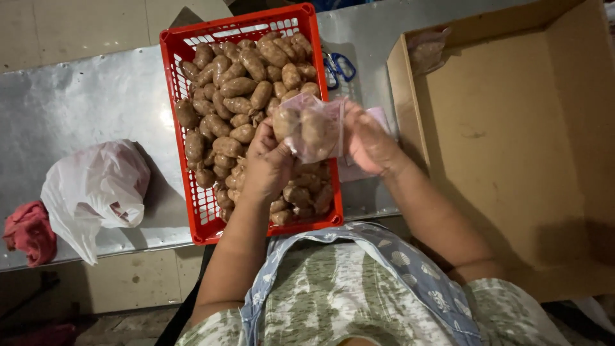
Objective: Packing sausages and small condiment packets into plastic bags from a large crate.
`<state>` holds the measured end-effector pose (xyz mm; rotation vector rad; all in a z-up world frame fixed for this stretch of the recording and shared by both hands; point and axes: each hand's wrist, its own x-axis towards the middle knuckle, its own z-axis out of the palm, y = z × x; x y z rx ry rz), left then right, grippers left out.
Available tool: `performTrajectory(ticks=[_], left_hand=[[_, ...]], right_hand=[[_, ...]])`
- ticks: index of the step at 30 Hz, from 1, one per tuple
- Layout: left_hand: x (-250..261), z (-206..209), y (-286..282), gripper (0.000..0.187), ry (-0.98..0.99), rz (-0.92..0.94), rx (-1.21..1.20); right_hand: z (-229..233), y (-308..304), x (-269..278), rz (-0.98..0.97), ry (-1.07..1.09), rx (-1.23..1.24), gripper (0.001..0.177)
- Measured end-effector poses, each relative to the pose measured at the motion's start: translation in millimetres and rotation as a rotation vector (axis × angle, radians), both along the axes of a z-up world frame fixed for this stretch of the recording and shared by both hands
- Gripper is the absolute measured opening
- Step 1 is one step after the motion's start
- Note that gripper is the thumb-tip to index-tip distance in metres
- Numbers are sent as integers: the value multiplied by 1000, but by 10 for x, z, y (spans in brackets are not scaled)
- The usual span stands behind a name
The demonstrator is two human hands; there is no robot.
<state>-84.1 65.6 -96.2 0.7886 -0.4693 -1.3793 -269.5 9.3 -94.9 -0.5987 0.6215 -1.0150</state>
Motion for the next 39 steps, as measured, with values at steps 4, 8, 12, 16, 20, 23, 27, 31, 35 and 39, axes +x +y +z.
performTrajectory(ticks=[4, 8, 12, 16, 20, 23, 27, 31, 35, 39], left_hand=[[60, 21, 13, 48, -133, -56, -21], [154, 119, 90, 56, -381, -150, -7], [205, 246, 12, 52, -575, -213, -52], [115, 301, -25, 65, -458, -114, 96], [73, 424, -24, 64, -459, -6, 133], [44, 136, -35, 58, -447, 70, 126], [63, 232, -62, 58, -458, 63, 125], [227, 199, -73, 58, -495, -74, 73], [433, 237, -151, 53, -664, -274, -198], [382, 397, -196, 52, -824, -350, -282]], right_hand=[[-39, 156, 59, 175, 38, 105, 43], [-430, 142, 26, 148, 192, 68, 51], [-443, 94, -3, 186, 211, 12, 48], [-214, 109, 37, 261, 180, -13, 38], [-145, 127, 50, 309, 188, 38, 31], [-442, 168, 75, 187, 181, 70, 19], [-312, 82, 94, 177, 170, 87, 17], [316, 176, 74, 282, -140, 118, 45], [337, 191, 65, 357, -239, 131, 59], [72, 206, 50, 340, -95, 36, 71]])
